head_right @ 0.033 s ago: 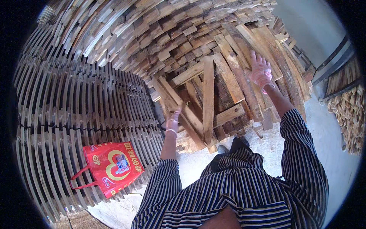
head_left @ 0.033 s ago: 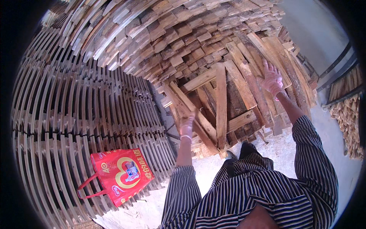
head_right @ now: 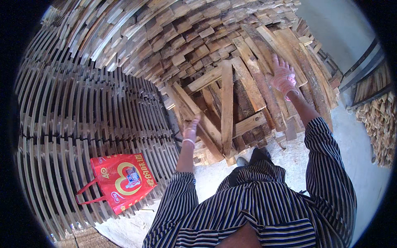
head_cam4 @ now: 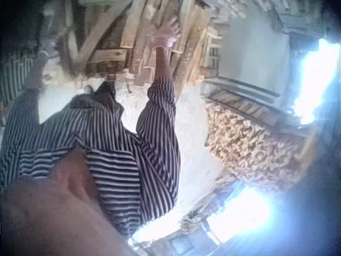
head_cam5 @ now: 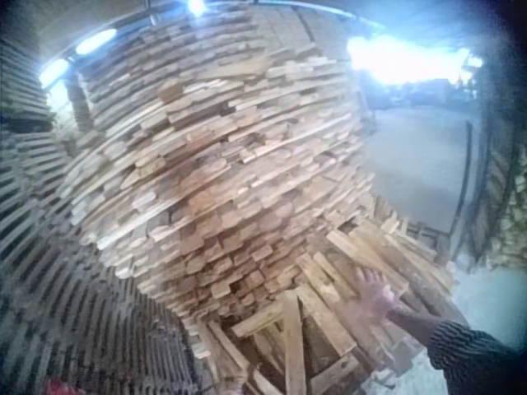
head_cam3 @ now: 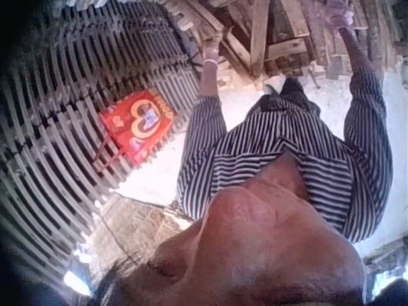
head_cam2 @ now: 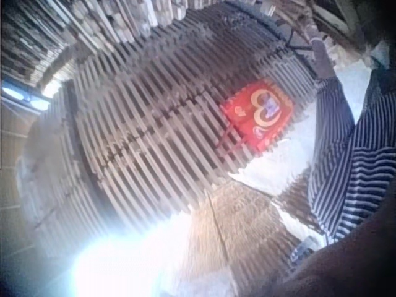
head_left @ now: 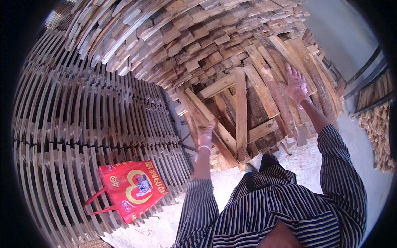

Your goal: The person repeatedly picks up small wooden planks from a large pile and places them onto a vertical rack. They handle the planks one at a time or in small groups, moving between the pile and the rack throughout the clip.

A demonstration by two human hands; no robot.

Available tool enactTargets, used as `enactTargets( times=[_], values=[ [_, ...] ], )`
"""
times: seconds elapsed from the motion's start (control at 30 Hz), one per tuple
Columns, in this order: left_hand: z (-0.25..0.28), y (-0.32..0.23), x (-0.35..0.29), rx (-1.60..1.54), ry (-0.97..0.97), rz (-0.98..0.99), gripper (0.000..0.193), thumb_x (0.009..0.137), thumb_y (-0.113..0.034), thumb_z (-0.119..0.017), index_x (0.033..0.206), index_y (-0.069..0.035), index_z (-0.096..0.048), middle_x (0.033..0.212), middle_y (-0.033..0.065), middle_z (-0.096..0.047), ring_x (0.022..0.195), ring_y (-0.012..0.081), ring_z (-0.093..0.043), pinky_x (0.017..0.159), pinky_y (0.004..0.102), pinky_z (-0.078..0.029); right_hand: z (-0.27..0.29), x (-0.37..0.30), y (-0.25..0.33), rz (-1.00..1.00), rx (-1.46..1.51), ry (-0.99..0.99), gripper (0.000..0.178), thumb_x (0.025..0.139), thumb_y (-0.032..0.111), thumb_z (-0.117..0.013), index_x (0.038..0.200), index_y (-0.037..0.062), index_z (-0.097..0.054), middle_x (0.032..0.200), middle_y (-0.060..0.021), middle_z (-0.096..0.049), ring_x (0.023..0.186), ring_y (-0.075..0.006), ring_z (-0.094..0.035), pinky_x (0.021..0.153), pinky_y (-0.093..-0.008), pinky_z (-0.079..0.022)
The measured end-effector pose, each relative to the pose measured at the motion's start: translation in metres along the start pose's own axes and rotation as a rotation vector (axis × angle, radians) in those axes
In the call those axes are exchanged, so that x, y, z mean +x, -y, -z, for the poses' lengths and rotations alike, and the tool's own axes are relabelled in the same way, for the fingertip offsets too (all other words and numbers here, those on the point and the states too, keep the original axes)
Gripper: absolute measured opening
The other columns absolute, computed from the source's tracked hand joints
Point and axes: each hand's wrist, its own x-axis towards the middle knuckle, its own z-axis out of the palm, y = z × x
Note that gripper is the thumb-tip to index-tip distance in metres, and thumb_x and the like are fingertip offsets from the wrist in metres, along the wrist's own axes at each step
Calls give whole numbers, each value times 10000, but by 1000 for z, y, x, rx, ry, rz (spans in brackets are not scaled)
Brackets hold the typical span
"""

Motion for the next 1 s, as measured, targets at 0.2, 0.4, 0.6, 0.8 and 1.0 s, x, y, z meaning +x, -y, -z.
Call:
enactTargets(
  times=[0.2, 0.4, 0.6, 0.8, 1.0],
  values=[
    [-14, 2, -17, 727, -598, 243, 1103, 672, -337, -943, 1487, 66, -319, 1397, 228, -551, 1236, 286, -556, 1070, 347, -426, 2, -3, -4, 43, 58, -37, 988, 852, 452, -713, 1604, 126, -161, 1586, -195, -337, 1470, -375, -318, 1201, -506, -262],
    [-52, -10, -19, 497, -402, 58, 950, 761, -468, -848, 1398, 93, -422, 1283, 232, -629, 1172, 339, -609, 1001, 387, -475, -6, 1, -5, 11, 3, -36, 1006, 839, 503, -700, 1603, 122, -169, 1582, -203, -340, 1459, -385, -331, 1188, -488, -294],
    [-76, -3, -3, 950, -624, 212, 847, 672, -421, -876, 1254, 6, -434, 1068, 265, -674, 999, 396, -685, 862, 488, -542, -8, 3, -7, 5, -9, -3, 993, 847, 431, -723, 1604, 123, -158, 1575, -211, -349, 1454, -402, -337, 1188, -487, -296],
    [-28, 0, -33, 983, -593, 166, 820, 664, -414, -863, 1250, 28, -494, 1081, 226, -684, 1025, 364, -679, 887, 425, -546, -7, 2, -9, -7, 13, -2, 953, 872, 328, -708, 1610, 142, -134, 1567, -214, -361, 1447, -385, -359, 1188, -495, -292],
    [11, -34, -49, 1099, -511, 237, 911, 657, -448, -884, 1299, 60, -482, 1221, 265, -648, 1161, 415, -629, 968, 434, -517, -5, 2, -7, -1, 34, -21, 914, 878, 286, -695, 1604, 156, -157, 1583, -185, -341, 1469, -369, -324, 1213, -498, -251]
  ],
)
